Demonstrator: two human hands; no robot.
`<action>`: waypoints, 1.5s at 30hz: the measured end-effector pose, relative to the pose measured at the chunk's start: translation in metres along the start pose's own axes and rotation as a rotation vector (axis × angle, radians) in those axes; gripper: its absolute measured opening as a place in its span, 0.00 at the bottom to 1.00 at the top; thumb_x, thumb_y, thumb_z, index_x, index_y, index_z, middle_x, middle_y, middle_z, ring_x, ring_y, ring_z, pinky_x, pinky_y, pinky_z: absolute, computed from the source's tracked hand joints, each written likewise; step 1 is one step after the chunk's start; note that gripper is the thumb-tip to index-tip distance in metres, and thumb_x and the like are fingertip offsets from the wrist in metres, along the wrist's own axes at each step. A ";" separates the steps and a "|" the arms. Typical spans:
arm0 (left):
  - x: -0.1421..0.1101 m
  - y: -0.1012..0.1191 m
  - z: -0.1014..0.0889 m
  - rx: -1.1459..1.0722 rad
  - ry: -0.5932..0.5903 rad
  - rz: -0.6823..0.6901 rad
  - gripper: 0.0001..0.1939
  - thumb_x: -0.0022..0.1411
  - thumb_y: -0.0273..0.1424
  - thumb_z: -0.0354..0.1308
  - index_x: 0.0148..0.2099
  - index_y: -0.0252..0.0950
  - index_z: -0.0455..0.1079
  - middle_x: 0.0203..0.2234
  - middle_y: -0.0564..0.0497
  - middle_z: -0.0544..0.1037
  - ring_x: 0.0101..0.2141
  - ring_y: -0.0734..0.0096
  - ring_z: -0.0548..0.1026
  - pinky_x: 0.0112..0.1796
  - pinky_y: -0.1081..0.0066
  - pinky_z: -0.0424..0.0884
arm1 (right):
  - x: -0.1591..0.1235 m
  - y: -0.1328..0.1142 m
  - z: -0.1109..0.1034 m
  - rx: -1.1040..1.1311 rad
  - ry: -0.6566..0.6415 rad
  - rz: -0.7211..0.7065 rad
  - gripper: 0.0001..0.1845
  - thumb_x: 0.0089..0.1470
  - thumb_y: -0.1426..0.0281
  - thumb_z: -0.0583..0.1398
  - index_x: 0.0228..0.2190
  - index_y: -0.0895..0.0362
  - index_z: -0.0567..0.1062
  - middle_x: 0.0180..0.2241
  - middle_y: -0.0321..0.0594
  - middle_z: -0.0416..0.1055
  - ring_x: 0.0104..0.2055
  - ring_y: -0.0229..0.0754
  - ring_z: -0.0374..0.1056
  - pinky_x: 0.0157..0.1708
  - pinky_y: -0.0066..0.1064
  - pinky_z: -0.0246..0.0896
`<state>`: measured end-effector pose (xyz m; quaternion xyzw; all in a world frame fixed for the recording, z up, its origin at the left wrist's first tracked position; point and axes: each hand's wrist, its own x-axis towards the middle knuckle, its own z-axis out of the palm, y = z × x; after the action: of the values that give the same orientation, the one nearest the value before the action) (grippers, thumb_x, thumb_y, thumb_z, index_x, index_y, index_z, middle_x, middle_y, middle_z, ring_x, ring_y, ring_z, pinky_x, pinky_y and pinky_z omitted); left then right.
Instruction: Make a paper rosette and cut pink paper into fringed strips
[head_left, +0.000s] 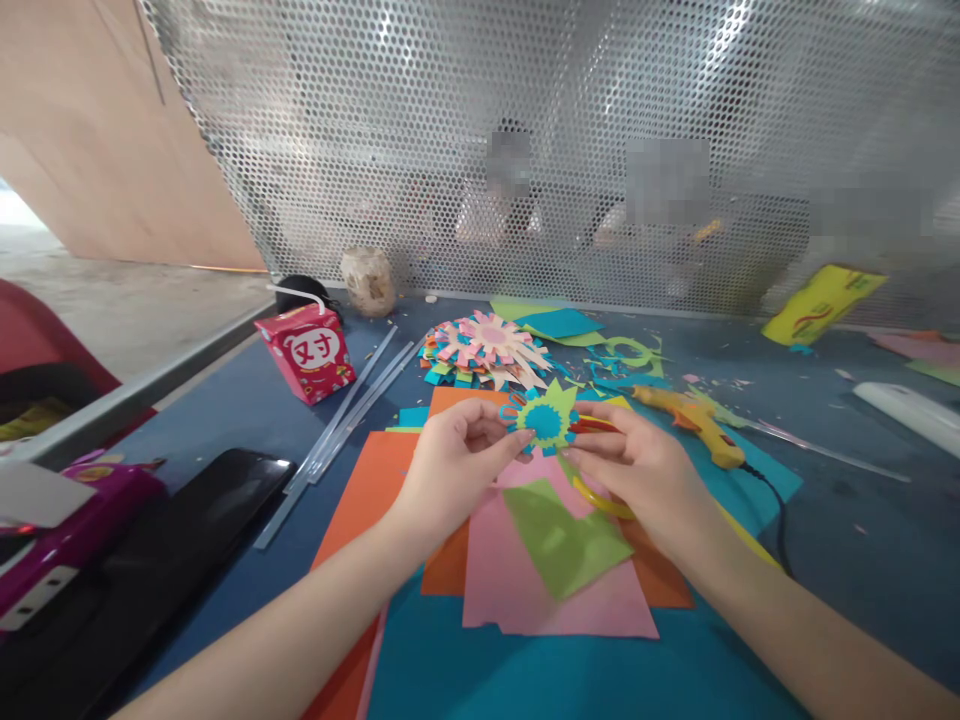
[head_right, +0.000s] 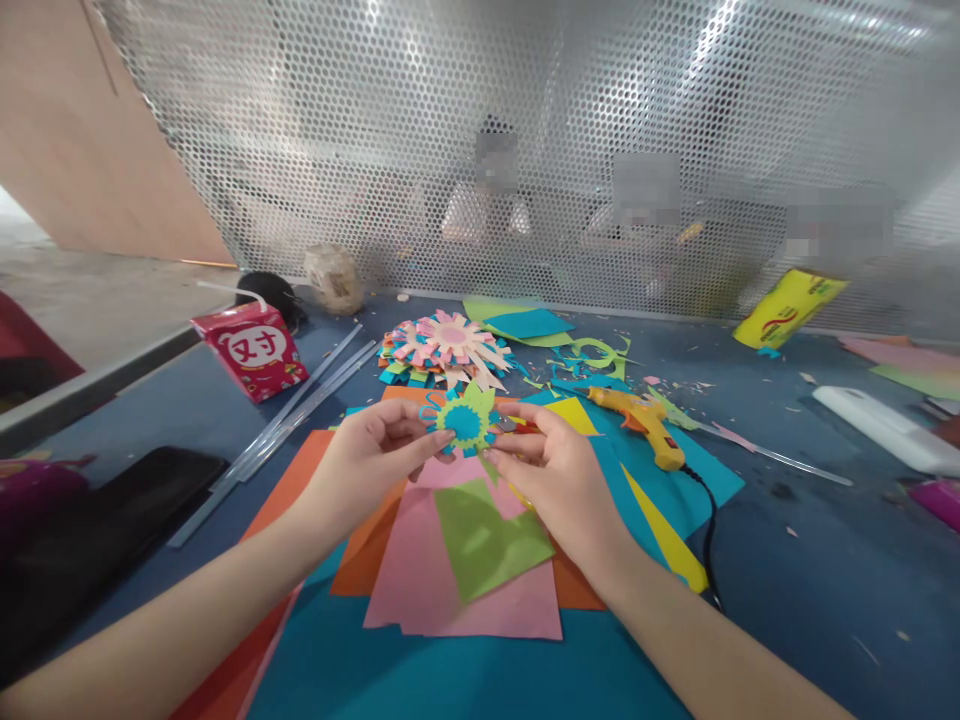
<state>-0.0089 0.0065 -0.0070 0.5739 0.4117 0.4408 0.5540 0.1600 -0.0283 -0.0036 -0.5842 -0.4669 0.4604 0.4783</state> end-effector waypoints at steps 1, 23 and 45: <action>0.000 0.000 0.000 0.000 0.002 0.002 0.10 0.48 0.32 0.64 0.29 0.35 0.66 0.20 0.55 0.76 0.22 0.77 0.74 0.22 0.78 0.65 | 0.000 0.000 0.000 0.004 -0.001 -0.003 0.29 0.34 0.62 0.69 0.40 0.52 0.69 0.29 0.39 0.78 0.36 0.46 0.74 0.33 0.32 0.67; 0.000 -0.001 0.000 0.032 0.037 0.045 0.09 0.49 0.32 0.63 0.29 0.35 0.65 0.19 0.55 0.75 0.24 0.74 0.75 0.24 0.76 0.67 | -0.002 0.002 0.002 -0.001 0.003 0.022 0.23 0.39 0.64 0.66 0.40 0.52 0.72 0.30 0.38 0.78 0.37 0.45 0.74 0.35 0.31 0.68; -0.002 0.002 0.000 0.129 -0.033 -0.010 0.09 0.51 0.32 0.61 0.31 0.34 0.65 0.19 0.54 0.75 0.22 0.75 0.74 0.23 0.77 0.63 | 0.003 0.001 0.002 0.143 0.006 0.060 0.22 0.35 0.66 0.68 0.36 0.53 0.72 0.25 0.32 0.75 0.30 0.38 0.72 0.26 0.25 0.64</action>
<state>-0.0092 0.0045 -0.0052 0.6137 0.4327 0.4011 0.5247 0.1588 -0.0250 -0.0054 -0.5637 -0.4135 0.5048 0.5063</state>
